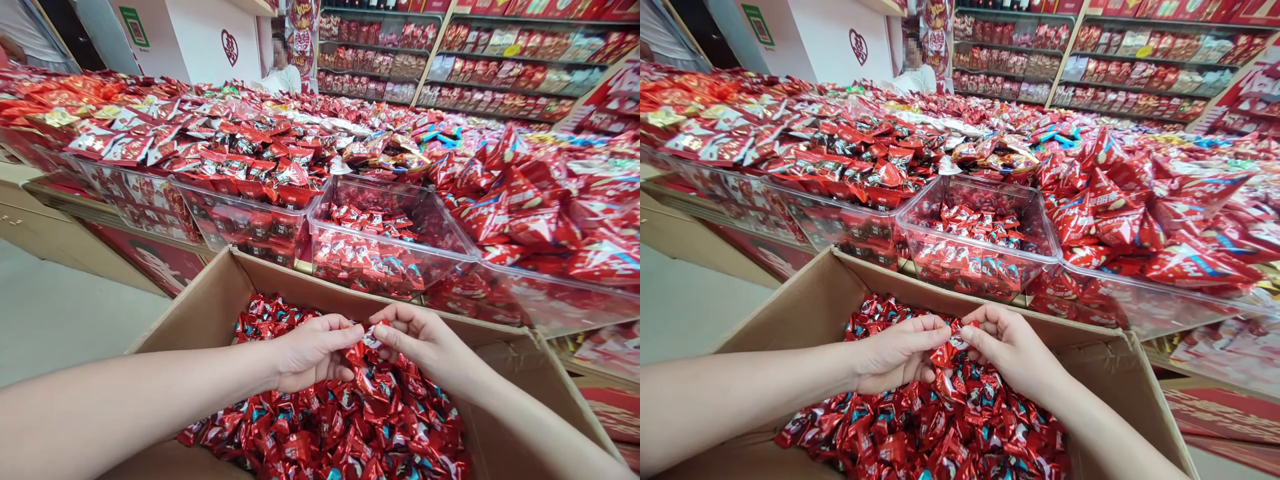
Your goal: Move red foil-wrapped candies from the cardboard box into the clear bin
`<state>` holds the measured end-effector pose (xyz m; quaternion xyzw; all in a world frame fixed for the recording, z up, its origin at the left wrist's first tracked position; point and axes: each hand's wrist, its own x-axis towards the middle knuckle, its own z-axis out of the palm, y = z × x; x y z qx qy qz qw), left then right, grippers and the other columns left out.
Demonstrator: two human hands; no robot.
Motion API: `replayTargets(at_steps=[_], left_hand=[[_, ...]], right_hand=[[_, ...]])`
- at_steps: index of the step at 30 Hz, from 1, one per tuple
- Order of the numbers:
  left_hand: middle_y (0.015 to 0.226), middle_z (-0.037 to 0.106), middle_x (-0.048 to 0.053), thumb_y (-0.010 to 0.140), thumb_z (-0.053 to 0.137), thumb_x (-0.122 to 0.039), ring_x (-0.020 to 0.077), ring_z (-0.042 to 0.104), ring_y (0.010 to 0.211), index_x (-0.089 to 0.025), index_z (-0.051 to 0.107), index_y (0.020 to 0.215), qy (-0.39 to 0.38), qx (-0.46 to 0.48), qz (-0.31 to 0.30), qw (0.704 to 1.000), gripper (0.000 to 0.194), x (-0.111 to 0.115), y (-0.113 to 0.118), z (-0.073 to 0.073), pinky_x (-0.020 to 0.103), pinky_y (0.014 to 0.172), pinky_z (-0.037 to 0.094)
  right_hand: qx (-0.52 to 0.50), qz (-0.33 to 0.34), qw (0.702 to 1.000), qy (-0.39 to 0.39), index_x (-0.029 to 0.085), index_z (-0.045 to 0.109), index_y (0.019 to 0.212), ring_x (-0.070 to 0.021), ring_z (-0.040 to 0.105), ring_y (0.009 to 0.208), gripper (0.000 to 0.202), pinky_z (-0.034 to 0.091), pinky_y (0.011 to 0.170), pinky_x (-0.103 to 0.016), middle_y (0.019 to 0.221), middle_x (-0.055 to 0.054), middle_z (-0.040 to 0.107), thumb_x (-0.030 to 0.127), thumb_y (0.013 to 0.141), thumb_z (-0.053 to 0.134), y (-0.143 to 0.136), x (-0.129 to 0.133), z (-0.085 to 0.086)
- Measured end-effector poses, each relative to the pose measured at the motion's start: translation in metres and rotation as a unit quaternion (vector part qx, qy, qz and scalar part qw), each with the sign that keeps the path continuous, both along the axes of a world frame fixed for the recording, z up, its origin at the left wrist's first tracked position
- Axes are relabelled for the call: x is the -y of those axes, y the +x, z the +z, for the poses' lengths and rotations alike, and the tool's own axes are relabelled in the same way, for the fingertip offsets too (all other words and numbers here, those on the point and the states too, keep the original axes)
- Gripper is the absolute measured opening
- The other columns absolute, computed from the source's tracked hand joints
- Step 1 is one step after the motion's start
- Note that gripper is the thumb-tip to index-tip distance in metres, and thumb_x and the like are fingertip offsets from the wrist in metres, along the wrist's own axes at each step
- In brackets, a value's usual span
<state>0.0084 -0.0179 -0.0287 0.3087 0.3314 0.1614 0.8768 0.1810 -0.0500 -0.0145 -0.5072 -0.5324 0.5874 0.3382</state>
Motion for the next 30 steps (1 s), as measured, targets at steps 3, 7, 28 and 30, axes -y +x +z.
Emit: replayTargets(at_steps=[3, 7, 28, 30], left_hand=[[0.067, 0.046, -0.004, 0.067, 0.059, -0.027, 0.0037, 0.049, 0.055, -0.016, 0.045, 0.073, 0.019, -0.009, 0.016, 1.000, 0.019, 0.000, 0.000, 0.002, 0.016, 0.050, 0.040], [0.065, 0.046, -0.004, 0.070, 0.056, -0.026, 0.0038, 0.048, 0.055, -0.016, 0.043, 0.072, 0.026, -0.007, 0.028, 0.999, 0.017, -0.001, 0.000, 0.005, 0.016, 0.052, 0.040], [0.059, 0.047, -0.001, 0.068, 0.050, -0.039, 0.0079, 0.047, 0.046, -0.013, 0.048, 0.068, 0.000, -0.048, -0.001, 0.999, 0.026, 0.014, -0.003, 0.000, 0.027, 0.053, 0.044], [0.057, 0.047, -0.001, 0.066, 0.052, -0.039, 0.0075, 0.046, 0.044, -0.013, 0.048, 0.067, -0.001, -0.048, 0.000, 0.999, 0.026, 0.013, -0.003, 0.002, 0.025, 0.048, 0.042]], right_hand=[[-0.022, -0.016, 0.999, -0.018, 0.013, 0.050, 0.081, -0.0093, 0.050, 0.055, 0.023, 0.039, 0.051, -0.022, 0.064, -0.001, 0.055, 0.033, 0.074, 0.056, -0.001, 0.001, 0.001], [-0.064, -0.044, 0.996, -0.038, 0.014, 0.050, 0.086, -0.0088, 0.050, 0.054, 0.024, 0.039, 0.051, -0.021, 0.062, 0.001, 0.053, 0.033, 0.073, 0.058, -0.003, 0.002, -0.001], [0.196, -0.101, 0.945, 0.243, 0.017, 0.052, 0.080, -0.0094, 0.053, 0.057, 0.015, 0.043, 0.053, -0.020, 0.068, 0.000, 0.056, 0.018, 0.068, 0.061, -0.009, -0.120, 0.118], [0.184, -0.075, 0.966, 0.165, 0.016, 0.051, 0.077, -0.0084, 0.053, 0.053, 0.011, 0.043, 0.050, -0.019, 0.064, 0.000, 0.056, 0.012, 0.070, 0.058, -0.015, -0.152, 0.108]])
